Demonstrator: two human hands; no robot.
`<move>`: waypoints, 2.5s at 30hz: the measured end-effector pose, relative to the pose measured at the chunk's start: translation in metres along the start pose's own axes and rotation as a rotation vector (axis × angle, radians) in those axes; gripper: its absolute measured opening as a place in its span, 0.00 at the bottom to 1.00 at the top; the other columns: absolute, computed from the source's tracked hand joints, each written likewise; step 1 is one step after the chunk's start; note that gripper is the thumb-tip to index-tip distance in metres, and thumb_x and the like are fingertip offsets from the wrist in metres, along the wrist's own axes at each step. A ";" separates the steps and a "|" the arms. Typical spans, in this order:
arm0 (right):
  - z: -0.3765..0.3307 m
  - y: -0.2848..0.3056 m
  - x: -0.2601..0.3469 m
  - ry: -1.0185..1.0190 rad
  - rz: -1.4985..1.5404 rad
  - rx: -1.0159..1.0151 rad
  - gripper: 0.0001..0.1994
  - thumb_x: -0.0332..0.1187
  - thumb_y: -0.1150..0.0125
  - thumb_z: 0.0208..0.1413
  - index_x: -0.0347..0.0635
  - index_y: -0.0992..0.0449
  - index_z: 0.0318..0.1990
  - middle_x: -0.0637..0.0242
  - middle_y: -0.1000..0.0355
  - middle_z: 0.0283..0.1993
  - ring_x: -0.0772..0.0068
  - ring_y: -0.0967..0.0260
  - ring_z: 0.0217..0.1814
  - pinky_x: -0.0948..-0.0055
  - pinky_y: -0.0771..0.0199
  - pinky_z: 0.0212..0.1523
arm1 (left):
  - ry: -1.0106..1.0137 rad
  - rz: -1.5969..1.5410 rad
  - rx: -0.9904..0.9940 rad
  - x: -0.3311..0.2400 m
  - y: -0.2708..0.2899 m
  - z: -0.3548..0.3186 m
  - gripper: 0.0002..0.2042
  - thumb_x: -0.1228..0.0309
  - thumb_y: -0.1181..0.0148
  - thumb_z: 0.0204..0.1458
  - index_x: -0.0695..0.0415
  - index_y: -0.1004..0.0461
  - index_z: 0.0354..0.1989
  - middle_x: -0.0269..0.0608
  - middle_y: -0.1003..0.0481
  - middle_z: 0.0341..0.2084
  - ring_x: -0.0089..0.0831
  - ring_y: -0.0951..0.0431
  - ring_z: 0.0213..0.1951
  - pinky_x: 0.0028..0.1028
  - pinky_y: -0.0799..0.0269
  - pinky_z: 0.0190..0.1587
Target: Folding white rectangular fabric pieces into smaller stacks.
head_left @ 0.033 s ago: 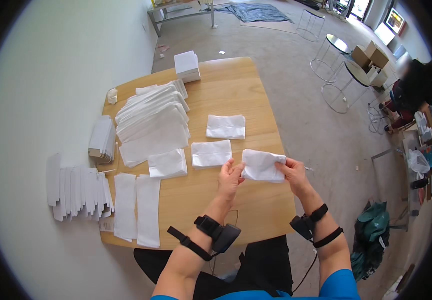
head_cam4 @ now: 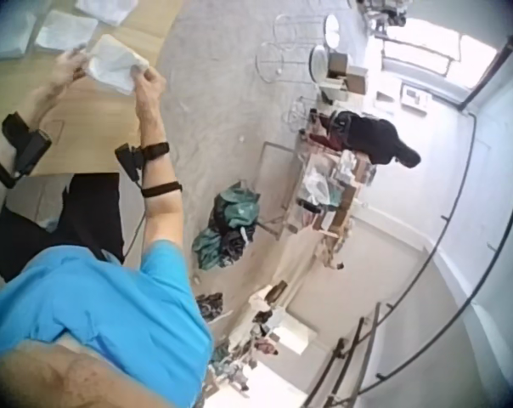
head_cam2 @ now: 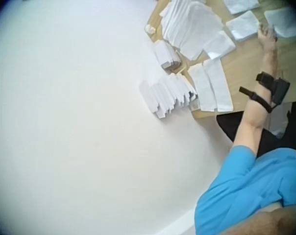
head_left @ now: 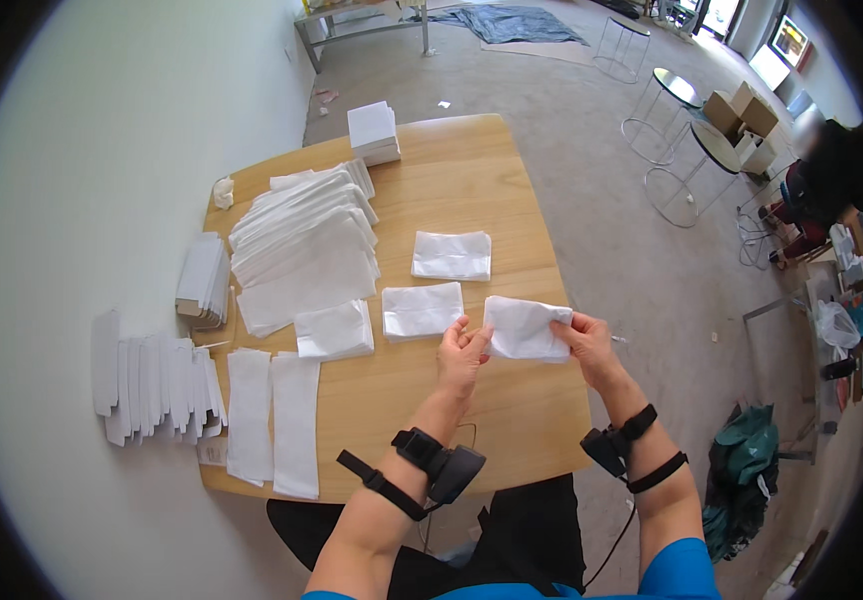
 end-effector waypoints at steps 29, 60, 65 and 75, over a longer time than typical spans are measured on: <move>0.154 0.023 0.020 0.073 -0.701 -0.760 0.22 0.39 0.36 0.44 0.32 0.24 0.44 0.48 0.23 0.41 0.53 0.23 0.45 0.60 0.26 0.48 | -0.937 1.402 0.186 0.006 0.013 -0.111 0.21 0.74 0.42 0.48 0.56 0.29 0.55 0.33 0.29 0.54 0.31 0.30 0.52 0.31 0.35 0.54; -0.149 -0.363 -0.136 0.329 -0.932 0.062 0.14 0.34 0.35 0.46 0.32 0.24 0.36 0.55 0.26 0.26 0.55 0.27 0.30 0.62 0.28 0.34 | -0.228 0.909 -1.086 -0.043 0.371 -0.256 0.18 0.61 0.32 0.43 0.59 0.29 0.36 0.43 0.32 0.37 0.40 0.26 0.35 0.37 0.28 0.38; -0.155 -0.357 -0.151 0.285 -1.020 0.033 0.15 0.36 0.35 0.46 0.31 0.23 0.34 0.54 0.23 0.27 0.58 0.24 0.31 0.63 0.25 0.35 | -0.190 0.824 -0.978 -0.034 0.348 -0.248 0.12 0.66 0.35 0.43 0.59 0.29 0.31 0.41 0.31 0.34 0.43 0.25 0.38 0.37 0.28 0.39; -0.228 -0.272 -0.195 -0.431 -0.541 0.228 0.19 0.46 0.38 0.56 0.35 0.24 0.39 0.64 0.24 0.33 0.70 0.25 0.36 0.71 0.26 0.38 | 0.125 -0.369 -0.362 0.085 0.291 -0.231 0.09 0.72 0.39 0.54 0.57 0.26 0.43 0.34 0.21 0.31 0.23 0.21 0.30 0.21 0.28 0.31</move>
Point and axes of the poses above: each hand's wrist, its own z-axis towards the middle knuckle, its own y-axis out of the back of the hand, x = y × z, the point moved 10 cm from there along z, towards the middle knuckle
